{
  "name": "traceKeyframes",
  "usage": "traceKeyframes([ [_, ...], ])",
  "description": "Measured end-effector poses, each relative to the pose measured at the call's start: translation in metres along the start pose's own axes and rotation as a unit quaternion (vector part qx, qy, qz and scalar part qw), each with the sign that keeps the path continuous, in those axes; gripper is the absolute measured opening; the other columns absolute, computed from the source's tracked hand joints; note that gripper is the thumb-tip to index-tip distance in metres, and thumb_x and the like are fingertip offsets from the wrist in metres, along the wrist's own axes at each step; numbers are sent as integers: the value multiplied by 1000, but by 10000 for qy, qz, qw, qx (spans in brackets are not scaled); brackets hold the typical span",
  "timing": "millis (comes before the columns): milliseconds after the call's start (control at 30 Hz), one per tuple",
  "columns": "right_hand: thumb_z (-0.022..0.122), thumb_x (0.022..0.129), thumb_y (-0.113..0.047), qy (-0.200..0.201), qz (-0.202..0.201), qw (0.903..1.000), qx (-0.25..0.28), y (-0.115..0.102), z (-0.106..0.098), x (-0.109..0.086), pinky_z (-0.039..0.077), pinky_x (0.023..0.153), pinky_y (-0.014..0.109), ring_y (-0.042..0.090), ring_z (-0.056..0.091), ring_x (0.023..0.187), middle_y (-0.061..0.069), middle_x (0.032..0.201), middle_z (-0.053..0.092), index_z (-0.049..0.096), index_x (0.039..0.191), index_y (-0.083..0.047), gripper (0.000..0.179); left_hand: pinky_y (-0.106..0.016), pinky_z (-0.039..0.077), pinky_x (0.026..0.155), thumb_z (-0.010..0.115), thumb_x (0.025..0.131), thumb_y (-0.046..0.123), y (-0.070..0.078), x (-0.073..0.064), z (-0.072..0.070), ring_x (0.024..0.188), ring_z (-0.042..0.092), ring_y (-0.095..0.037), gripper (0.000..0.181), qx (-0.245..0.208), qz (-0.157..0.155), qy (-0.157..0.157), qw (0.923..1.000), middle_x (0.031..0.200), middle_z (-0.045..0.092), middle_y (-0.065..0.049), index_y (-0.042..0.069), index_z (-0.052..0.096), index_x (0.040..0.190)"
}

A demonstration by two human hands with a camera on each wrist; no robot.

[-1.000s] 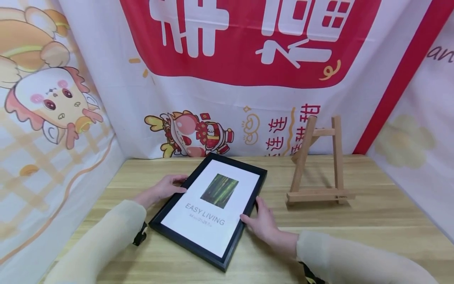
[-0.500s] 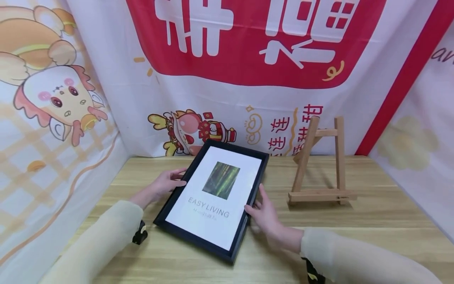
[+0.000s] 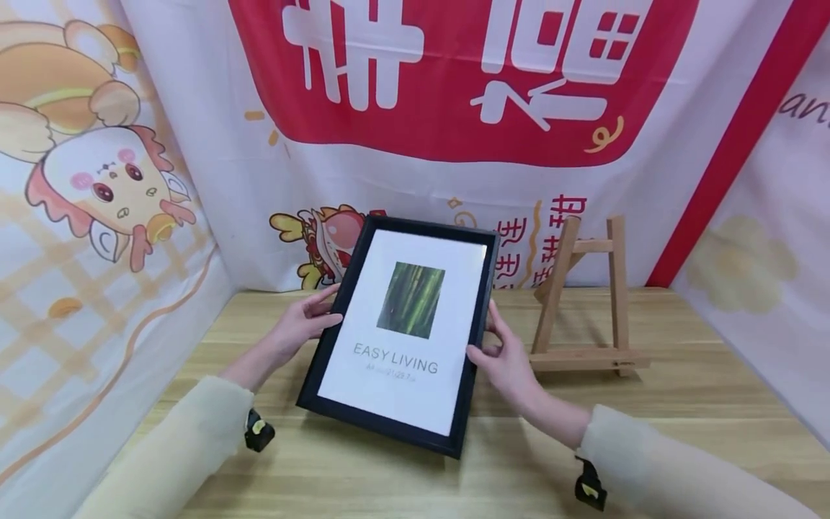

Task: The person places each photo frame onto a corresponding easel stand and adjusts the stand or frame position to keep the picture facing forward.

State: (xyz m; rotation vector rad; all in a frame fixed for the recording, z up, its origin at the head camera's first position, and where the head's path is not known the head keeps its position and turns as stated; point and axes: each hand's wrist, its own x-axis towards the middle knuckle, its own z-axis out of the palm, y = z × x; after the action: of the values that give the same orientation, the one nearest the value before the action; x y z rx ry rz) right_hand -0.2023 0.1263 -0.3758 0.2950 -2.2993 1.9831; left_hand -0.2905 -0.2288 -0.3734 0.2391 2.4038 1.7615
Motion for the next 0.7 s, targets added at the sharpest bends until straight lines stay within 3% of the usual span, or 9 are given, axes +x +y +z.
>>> traceKeyframes([
  [200,57,89,12,-61,-460,9987,-233,-14,-33,8,53,86,29,42,60,108,25,136,42,12,157,-22,88,-41,49,96,66,94,17,27,-11,26,125,49,-32,64,-373,630,308,9968,142,47,-17,26,37,151],
  [367,56,90,11,-13,-946,9940,-552,-23,-63,11,53,85,26,41,59,108,23,135,45,17,156,-28,86,-27,53,87,66,92,6,46,-19,57,116,56,-31,62,-512,1412,762,9857,140,51,-13,19,43,148],
  [567,56,92,8,169,-1285,9869,-961,-32,-94,14,50,85,17,32,53,115,21,136,46,19,155,-29,81,-27,54,85,66,91,2,64,-24,87,107,60,-28,61,-761,1993,927,9726,134,56,-9,21,47,145],
  [700,55,94,5,292,-1473,9825,-1099,-36,-117,16,49,85,15,19,54,108,22,136,46,21,155,-28,77,-29,55,84,67,90,1,73,-22,108,103,61,-28,63,-899,2346,957,9632,130,56,-11,22,46,145],
])
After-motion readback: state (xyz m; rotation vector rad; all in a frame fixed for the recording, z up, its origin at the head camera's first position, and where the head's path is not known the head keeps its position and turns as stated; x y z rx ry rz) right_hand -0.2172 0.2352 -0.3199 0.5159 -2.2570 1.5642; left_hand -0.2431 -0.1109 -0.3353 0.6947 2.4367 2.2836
